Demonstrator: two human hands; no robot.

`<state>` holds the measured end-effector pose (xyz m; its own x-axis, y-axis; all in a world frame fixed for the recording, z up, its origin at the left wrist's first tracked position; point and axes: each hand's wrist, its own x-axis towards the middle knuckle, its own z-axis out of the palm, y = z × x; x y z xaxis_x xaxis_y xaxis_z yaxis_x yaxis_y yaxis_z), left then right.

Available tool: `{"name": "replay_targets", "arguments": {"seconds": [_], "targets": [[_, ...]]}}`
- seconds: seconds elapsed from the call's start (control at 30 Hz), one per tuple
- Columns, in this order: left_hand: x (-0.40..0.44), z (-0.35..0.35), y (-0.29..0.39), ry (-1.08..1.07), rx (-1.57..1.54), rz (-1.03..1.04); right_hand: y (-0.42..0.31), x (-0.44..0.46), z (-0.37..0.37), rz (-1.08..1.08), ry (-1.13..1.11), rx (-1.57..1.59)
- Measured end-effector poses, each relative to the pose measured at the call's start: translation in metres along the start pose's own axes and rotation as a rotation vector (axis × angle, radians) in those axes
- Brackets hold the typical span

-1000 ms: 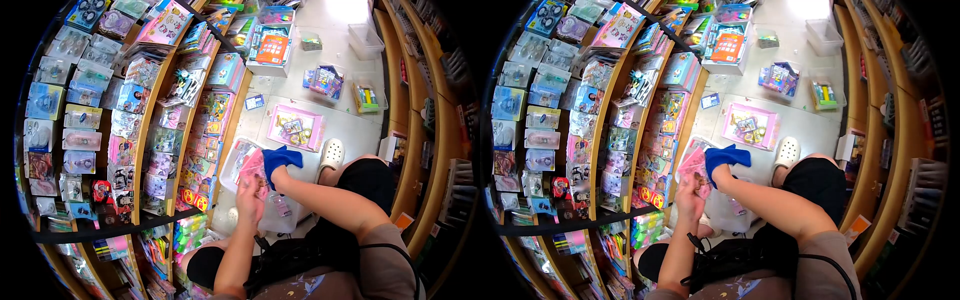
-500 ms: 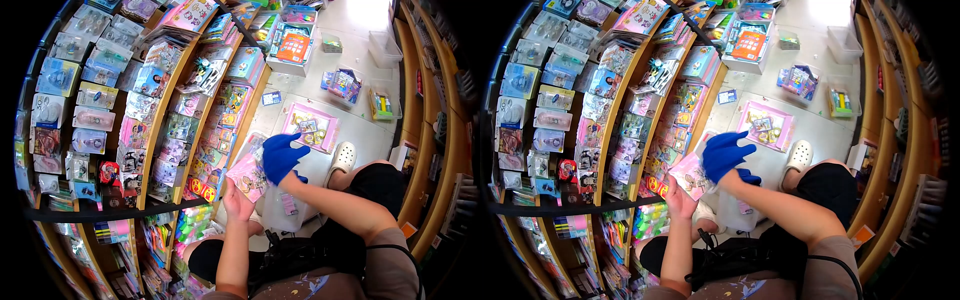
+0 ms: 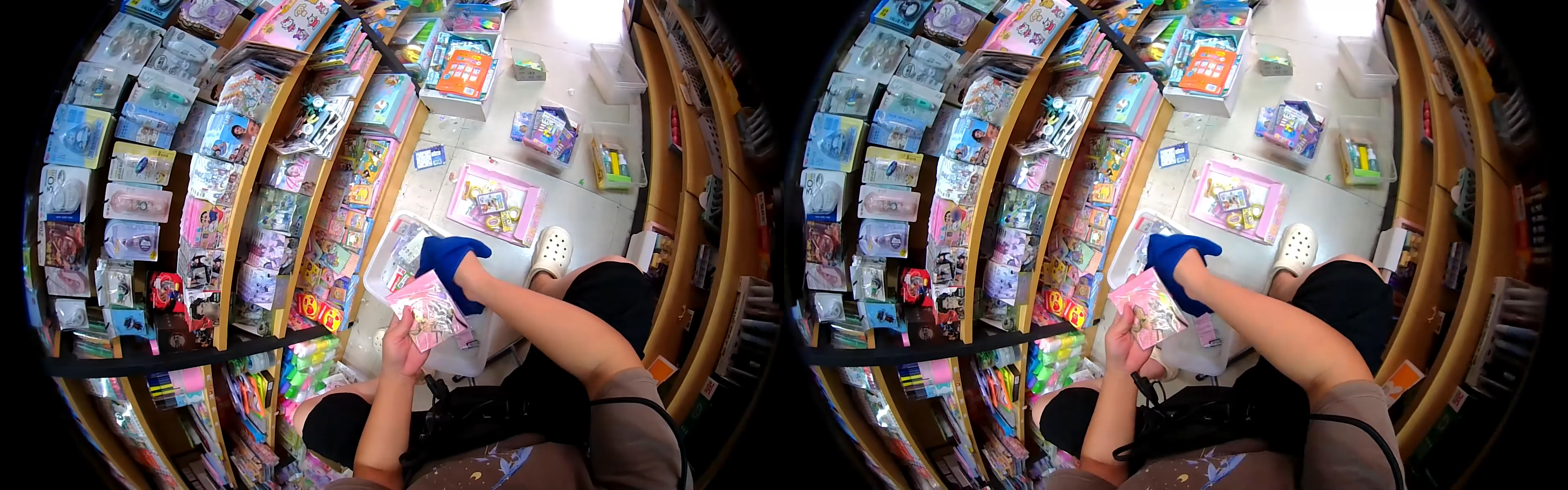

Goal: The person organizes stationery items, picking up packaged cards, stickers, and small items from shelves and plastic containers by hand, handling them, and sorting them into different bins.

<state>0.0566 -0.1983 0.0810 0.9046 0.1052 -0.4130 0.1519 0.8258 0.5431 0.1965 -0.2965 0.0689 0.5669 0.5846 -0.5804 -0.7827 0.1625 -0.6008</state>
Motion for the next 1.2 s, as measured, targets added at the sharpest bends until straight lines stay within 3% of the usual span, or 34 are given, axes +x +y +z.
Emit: {"name": "replay_targets", "arguments": {"seconds": [0.13, 0.33, 0.4, 0.43, 0.53, 0.6, 0.63, 0.67, 0.7, 0.8, 0.87, 0.9, 0.93, 1.0, 1.07, 1.1, 1.13, 1.2], "targets": [[-0.005, -0.006, 0.012, 0.04, -0.028, 0.064, 0.01, 0.012, -0.011, 0.079, -0.072, 0.16], [-0.01, -0.017, 0.022, 0.015, -0.045, 0.068, 0.0, -0.003, 0.006, -0.151, -0.172, -0.22], [-0.01, -0.018, 0.018, 0.06, -0.009, 0.053, 0.019, 0.015, 0.013, -0.812, 0.026, -0.731], [-0.008, -0.012, 0.012, 0.101, 0.035, 0.053, 0.026, 0.015, 0.007, -1.191, 0.0, -1.035], [-0.007, -0.02, 0.006, 0.069, 0.03, 0.011, 0.036, 0.011, -0.003, -1.234, -0.054, -1.442], [-0.006, -0.024, 0.005, 0.036, -0.033, -0.026, 0.034, 0.009, -0.007, -0.87, -0.138, -1.299], [-0.006, -0.03, 0.004, 0.035, -0.04, -0.039, 0.03, 0.01, -0.007, -0.966, -0.106, -1.356], [-0.003, -0.037, 0.005, 0.032, -0.045, -0.049, 0.034, 0.009, -0.008, -0.896, -0.076, -1.166], [-0.002, -0.04, 0.007, 0.029, -0.05, -0.058, 0.034, 0.013, -0.009, -0.592, 0.04, -1.048], [-0.003, -0.038, 0.014, 0.123, -0.031, 0.04, 0.031, 0.028, -0.02, -0.516, 0.103, -0.903], [0.001, -0.038, 0.018, 0.178, 0.008, 0.052, 0.022, 0.021, -0.019, -0.758, 0.03, -0.86], [0.004, -0.04, 0.019, 0.199, -0.021, 0.043, 0.035, 0.015, -0.015, -0.538, -0.045, -0.46], [0.006, -0.041, 0.02, 0.221, -0.051, 0.032, 0.047, 0.011, -0.015, -0.809, -0.109, -0.741], [0.011, -0.032, 0.011, 0.213, -0.044, 0.016, 0.089, 0.006, -0.002, -0.804, -0.181, -0.65], [0.02, -0.01, -0.016, 0.35, -0.007, -0.006, 0.098, -0.01, -0.001, -0.899, 0.027, -0.953], [0.019, -0.002, -0.018, 0.307, -0.023, -0.016, 0.096, -0.02, 0.0, -0.941, 0.135, -1.103], [0.019, 0.006, -0.019, 0.262, -0.039, -0.026, 0.086, -0.028, 0.004, -0.783, 0.127, -1.193], [0.023, 0.026, -0.016, 0.215, -0.017, -0.036, 0.082, -0.017, 0.006, -0.832, 0.243, -1.148]]}}
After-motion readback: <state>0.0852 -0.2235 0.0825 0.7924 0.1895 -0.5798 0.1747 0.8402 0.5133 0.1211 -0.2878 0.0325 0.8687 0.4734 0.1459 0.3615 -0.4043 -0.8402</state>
